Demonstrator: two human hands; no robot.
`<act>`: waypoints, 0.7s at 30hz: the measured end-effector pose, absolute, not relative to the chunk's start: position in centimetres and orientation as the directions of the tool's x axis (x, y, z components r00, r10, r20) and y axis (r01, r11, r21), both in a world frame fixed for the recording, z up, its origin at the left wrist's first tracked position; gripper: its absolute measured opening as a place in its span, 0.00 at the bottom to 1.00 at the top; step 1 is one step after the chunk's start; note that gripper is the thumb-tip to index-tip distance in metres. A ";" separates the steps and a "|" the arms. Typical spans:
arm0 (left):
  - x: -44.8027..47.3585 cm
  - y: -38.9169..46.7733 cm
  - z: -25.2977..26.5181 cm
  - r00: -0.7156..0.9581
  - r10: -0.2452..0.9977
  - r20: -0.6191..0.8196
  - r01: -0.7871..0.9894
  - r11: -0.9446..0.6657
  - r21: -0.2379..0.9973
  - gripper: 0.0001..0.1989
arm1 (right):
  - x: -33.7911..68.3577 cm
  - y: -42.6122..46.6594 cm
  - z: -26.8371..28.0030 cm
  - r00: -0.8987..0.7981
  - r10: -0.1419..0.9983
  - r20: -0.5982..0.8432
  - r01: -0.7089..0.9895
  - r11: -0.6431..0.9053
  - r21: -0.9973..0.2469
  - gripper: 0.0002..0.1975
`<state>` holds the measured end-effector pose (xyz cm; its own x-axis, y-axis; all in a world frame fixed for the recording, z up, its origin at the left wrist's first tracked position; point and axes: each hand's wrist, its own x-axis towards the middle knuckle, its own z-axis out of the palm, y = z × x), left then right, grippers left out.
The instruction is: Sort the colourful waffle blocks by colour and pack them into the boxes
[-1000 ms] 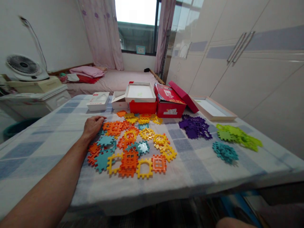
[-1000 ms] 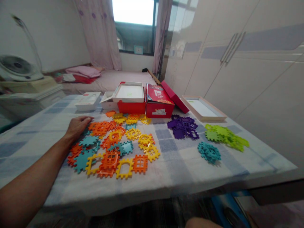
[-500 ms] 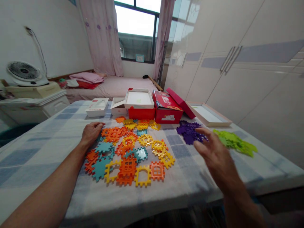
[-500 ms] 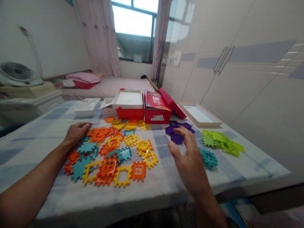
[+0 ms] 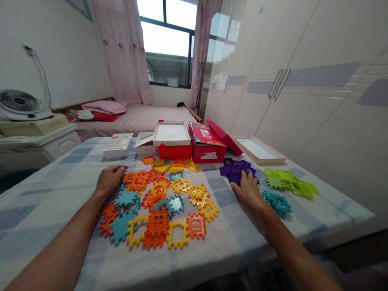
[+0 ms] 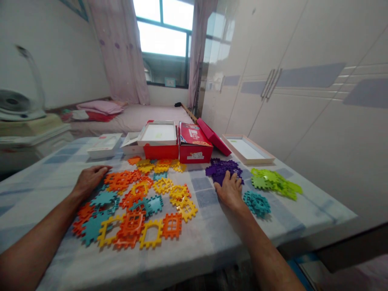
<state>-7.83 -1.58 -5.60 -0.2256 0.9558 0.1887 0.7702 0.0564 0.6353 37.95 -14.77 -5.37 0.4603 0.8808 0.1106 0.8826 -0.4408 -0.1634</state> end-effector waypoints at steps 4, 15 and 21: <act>-8.0 -1.3 -6.0 -0.228 0.954 0.196 0.767 0.052 0.639 0.19 | 39.4 -12.5 -5.8 0.380 0.916 0.131 0.919 -0.357 -0.169 0.35; -7.8 -1.1 -6.2 -0.232 0.937 0.262 0.777 0.016 0.629 0.19 | 38.2 -11.5 -3.4 0.248 0.895 0.370 0.959 -0.173 -0.225 0.31; -7.5 -1.3 -6.1 -0.231 0.934 0.273 0.780 0.010 0.626 0.20 | 28.9 -12.5 -0.5 -0.407 0.876 0.260 0.726 0.483 -0.489 0.15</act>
